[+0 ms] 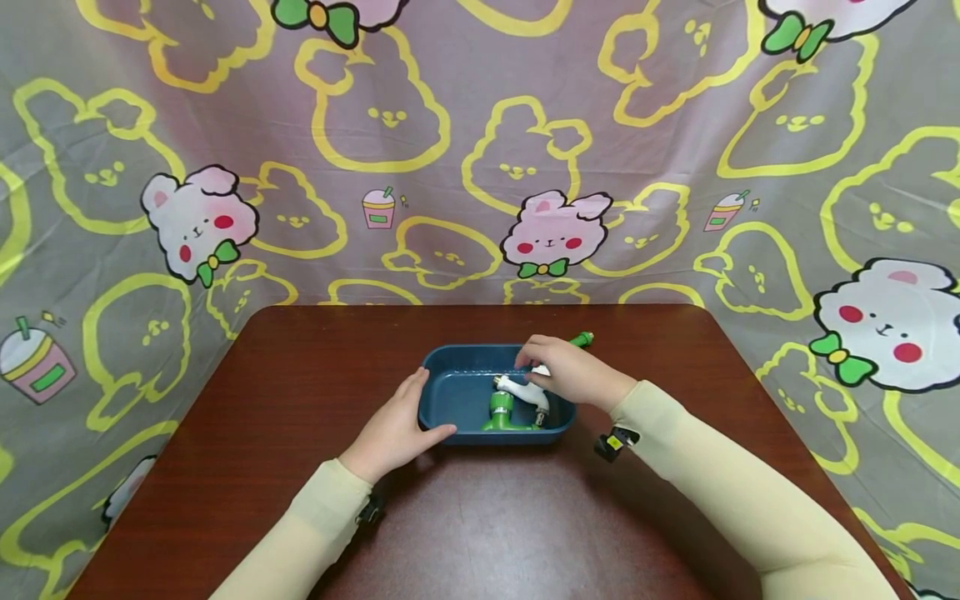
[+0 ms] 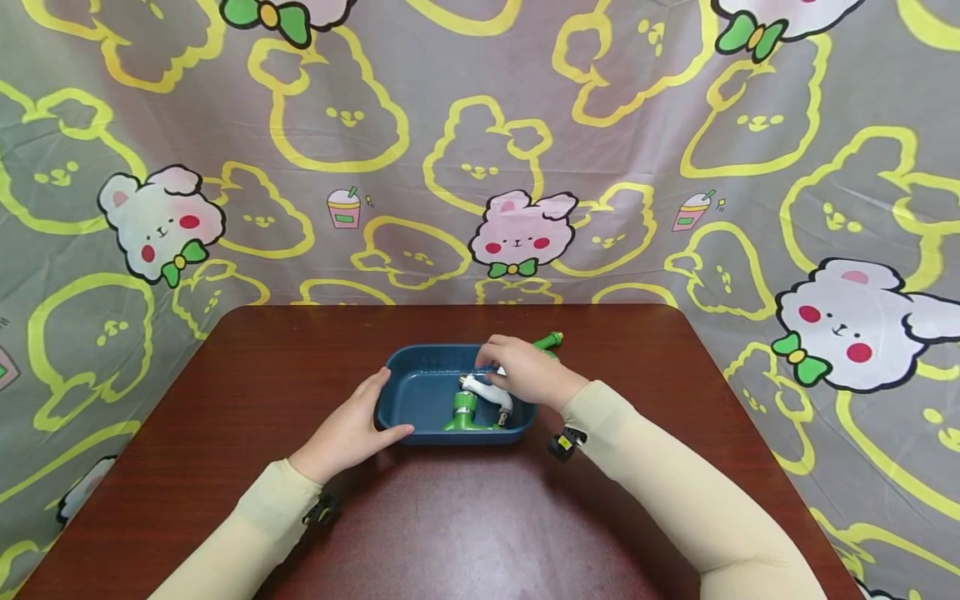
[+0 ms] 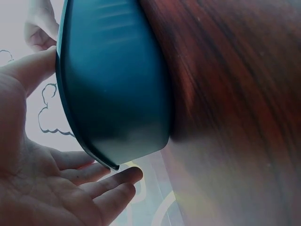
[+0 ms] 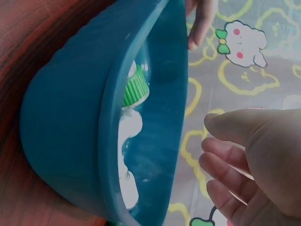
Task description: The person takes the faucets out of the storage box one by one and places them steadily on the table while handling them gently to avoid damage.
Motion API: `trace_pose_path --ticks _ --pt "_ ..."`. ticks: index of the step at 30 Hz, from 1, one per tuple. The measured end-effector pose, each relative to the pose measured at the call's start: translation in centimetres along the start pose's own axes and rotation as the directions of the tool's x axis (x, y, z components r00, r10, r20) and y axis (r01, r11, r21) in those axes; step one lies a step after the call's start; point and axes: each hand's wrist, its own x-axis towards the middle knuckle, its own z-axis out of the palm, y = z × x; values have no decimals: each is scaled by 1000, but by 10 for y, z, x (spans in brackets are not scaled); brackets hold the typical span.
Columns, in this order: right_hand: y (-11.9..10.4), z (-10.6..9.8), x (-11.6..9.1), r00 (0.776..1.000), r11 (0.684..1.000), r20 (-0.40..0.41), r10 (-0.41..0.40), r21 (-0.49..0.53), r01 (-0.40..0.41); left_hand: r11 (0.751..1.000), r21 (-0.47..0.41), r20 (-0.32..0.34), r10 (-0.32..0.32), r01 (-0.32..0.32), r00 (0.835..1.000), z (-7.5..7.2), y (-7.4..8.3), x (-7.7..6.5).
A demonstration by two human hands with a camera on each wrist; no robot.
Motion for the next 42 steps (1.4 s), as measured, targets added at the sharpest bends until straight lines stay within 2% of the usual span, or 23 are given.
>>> trace_pose_path --ticks 6,15,21,25,36,42 --pt "-3 4 6 998 998 33 -46 -32 47 1000 4 -3 1 -1 1000 -1 1 0" --pt "6 8 14 994 992 109 12 -122 1 1000 -4 -1 3 -3 1000 -1 1 0" --pt "17 12 18 989 957 149 22 -288 22 1000 -8 0 4 -4 1000 -1 1 -1" --pt "22 16 20 986 935 165 24 -353 37 1000 -8 0 5 -5 1000 -1 1 -1" --pt "20 16 23 979 924 194 56 -381 22 1000 -5 0 0 0 1000 -1 1 0" --pt "20 18 23 981 916 188 45 -401 35 1000 -14 2 -2 2 1000 -2 1 -1"
